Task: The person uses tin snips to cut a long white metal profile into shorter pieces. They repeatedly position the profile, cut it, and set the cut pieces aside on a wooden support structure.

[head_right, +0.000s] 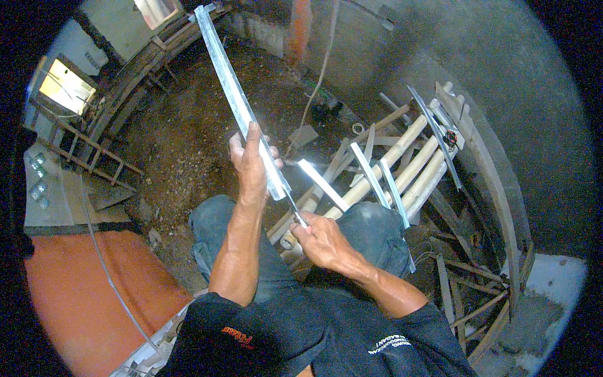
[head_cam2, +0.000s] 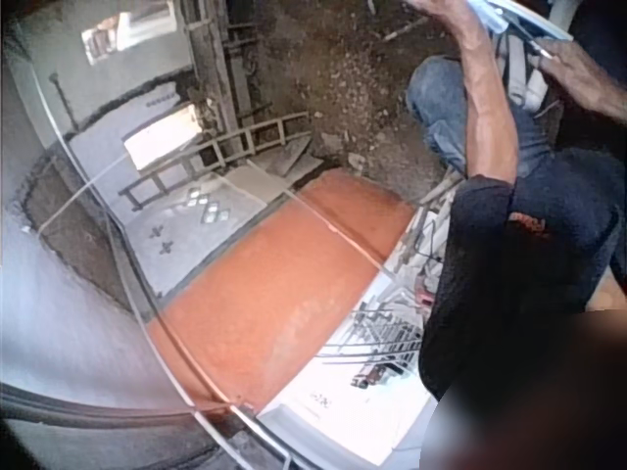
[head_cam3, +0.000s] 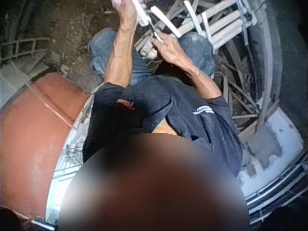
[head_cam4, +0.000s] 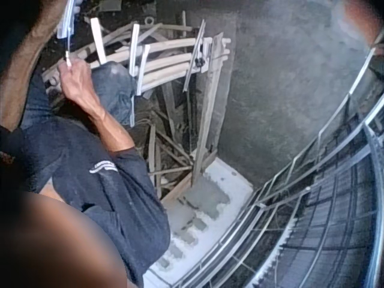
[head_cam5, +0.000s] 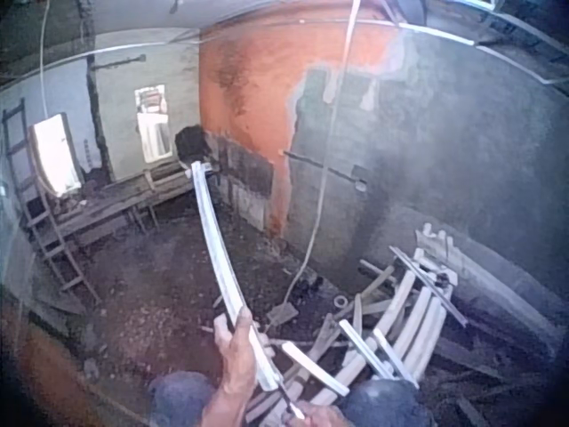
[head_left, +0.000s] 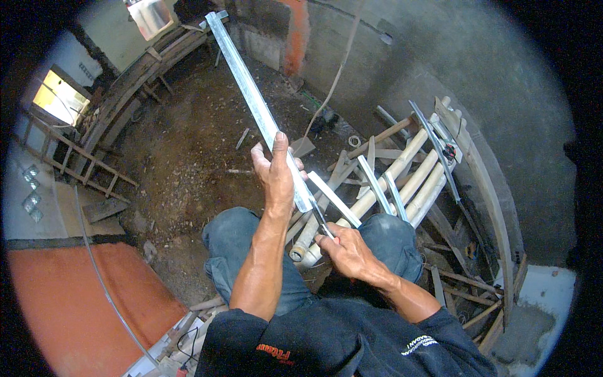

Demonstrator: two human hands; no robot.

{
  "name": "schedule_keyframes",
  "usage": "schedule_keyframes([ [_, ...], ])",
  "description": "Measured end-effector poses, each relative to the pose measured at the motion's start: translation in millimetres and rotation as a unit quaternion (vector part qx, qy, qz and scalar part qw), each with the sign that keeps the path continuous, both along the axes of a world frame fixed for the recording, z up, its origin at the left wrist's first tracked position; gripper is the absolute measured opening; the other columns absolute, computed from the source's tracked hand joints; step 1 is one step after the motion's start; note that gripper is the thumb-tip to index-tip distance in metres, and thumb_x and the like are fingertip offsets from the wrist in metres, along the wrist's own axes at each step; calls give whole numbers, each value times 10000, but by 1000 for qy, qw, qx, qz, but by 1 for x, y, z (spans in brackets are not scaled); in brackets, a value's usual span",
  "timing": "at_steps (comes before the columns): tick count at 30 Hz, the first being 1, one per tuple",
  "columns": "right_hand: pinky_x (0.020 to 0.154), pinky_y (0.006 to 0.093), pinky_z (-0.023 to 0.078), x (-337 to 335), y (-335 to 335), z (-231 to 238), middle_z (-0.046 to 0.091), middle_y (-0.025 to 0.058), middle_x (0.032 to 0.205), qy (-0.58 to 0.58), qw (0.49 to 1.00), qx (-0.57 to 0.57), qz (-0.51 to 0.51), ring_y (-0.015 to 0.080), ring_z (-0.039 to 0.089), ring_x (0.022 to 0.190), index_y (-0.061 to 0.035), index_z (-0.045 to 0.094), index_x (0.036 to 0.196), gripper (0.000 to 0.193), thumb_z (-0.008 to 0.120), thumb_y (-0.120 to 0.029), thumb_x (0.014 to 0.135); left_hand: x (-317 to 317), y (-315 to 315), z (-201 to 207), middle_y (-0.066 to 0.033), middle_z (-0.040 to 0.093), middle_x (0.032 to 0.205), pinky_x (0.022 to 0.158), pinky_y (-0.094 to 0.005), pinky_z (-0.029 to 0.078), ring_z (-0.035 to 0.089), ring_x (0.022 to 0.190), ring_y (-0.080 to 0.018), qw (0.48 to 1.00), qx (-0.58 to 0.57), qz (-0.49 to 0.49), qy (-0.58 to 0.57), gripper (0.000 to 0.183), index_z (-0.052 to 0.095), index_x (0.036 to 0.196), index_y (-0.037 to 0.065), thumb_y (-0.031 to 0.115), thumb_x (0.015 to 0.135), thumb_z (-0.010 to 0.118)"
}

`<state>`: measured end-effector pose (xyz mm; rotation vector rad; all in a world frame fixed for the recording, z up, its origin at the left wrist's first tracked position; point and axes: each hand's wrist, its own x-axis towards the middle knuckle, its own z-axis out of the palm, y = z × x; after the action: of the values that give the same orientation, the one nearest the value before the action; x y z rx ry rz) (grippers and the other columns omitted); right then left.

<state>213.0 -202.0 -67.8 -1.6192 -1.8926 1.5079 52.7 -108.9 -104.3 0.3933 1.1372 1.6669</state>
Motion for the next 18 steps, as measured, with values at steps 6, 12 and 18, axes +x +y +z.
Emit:
schedule_keyframes([
  [6, 603, 383, 430, 1, 2, -1, 546, 93, 642, -15, 1000, -26, 0, 183, 523, 619, 29, 606, 887, 284, 565, -244, 951, 2, 2, -2, -70, 509, 835, 409, -251, 464, 524, 569, -108, 1000, 8, 6, -6, 677, 326, 1292, 30, 471, 924, 684],
  [12, 624, 389, 429, 0, 5, -1, 540, 108, 671, -21, 1000, -16, 1, 202, 514, 635, 31, 599, 877, 294, 572, -253, 949, 4, 1, 1, -70, 507, 844, 401, -253, 450, 524, 565, -104, 1000, 19, 1, -11, 646, 328, 1271, 39, 459, 930, 681],
  [18, 605, 377, 424, 0, 6, 0, 545, 92, 667, -6, 999, -52, -5, 187, 522, 631, 23, 595, 871, 291, 570, -256, 951, 3, 1, 0, -70, 492, 840, 394, -255, 444, 521, 553, -102, 1000, 24, 4, -2, 620, 353, 1242, 42, 463, 928, 682],
])
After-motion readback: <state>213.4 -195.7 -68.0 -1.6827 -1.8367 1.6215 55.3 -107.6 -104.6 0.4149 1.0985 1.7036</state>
